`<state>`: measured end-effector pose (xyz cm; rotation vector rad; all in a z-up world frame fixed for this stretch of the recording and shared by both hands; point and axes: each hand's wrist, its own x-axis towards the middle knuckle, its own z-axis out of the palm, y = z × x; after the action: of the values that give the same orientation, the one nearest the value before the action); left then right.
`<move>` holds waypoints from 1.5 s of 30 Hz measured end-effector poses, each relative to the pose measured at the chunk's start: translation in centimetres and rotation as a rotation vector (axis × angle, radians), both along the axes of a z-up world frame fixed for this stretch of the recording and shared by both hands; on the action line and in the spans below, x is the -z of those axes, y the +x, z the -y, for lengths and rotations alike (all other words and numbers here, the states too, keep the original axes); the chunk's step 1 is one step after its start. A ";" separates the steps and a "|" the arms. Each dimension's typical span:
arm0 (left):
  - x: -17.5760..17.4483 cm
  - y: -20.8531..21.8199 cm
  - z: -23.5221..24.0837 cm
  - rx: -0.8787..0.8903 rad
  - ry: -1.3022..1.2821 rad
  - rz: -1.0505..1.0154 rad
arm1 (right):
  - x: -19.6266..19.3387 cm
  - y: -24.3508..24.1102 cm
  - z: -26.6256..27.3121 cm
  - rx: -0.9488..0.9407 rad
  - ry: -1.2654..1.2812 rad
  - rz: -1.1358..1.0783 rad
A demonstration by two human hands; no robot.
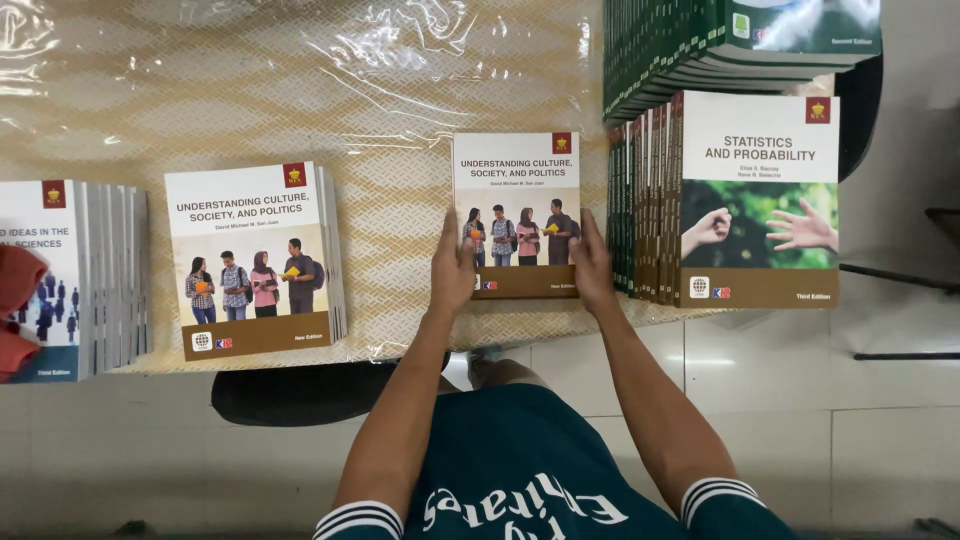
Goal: The person sits at a table and stacks several textbooks by hand. They pick up individual books, align them, and place them into neat piles on the table surface.
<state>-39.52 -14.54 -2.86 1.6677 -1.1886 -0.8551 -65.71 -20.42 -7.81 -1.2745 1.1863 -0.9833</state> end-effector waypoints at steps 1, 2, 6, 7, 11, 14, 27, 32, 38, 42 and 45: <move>-0.1 0.0 0.1 -0.002 -0.001 0.002 | -0.5 0.3 0.1 -0.002 -0.001 0.002; -0.1 -0.1 0.2 -0.024 0.031 -0.047 | -0.9 0.4 0.1 -0.016 0.018 -0.028; 1.3 -0.5 0.0 -0.086 0.045 -0.150 | -1.2 0.4 -0.2 -0.028 0.053 -0.077; 1.7 -0.5 -0.1 -0.087 0.045 -0.149 | -1.3 0.3 -0.1 -0.029 0.053 -0.076; 2.3 -0.3 -0.4 -0.080 -0.054 -0.236 | -1.0 0.4 -0.1 -0.035 0.027 -0.047; 1.7 -0.4 -0.1 -0.077 -0.050 -0.224 | -1.2 0.4 0.1 -0.027 0.013 -0.062; -6.6 6.7 -3.6 -0.160 -0.184 -0.378 | -10.3 9.4 -1.0 0.301 -0.228 -0.165; -8.4 17.8 -9.2 -0.236 -0.222 -0.074 | -8.1 21.3 -5.9 0.091 -0.108 0.145; -7.4 30.8 -14.9 -0.520 -0.298 0.667 | -7.2 34.1 -11.2 -0.195 -0.001 -0.027; -4.5 34.9 -16.5 -0.403 0.060 0.359 | -5.9 38.5 -13.6 -0.202 0.047 -0.130; -7.0 34.3 -16.7 -0.399 0.068 0.199 | -8.4 39.9 -14.7 -0.131 -0.004 -0.053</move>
<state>-5.22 2.12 4.17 1.9944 -0.9139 -0.4937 -25.83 -5.75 0.59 -1.3704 1.1268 -0.8615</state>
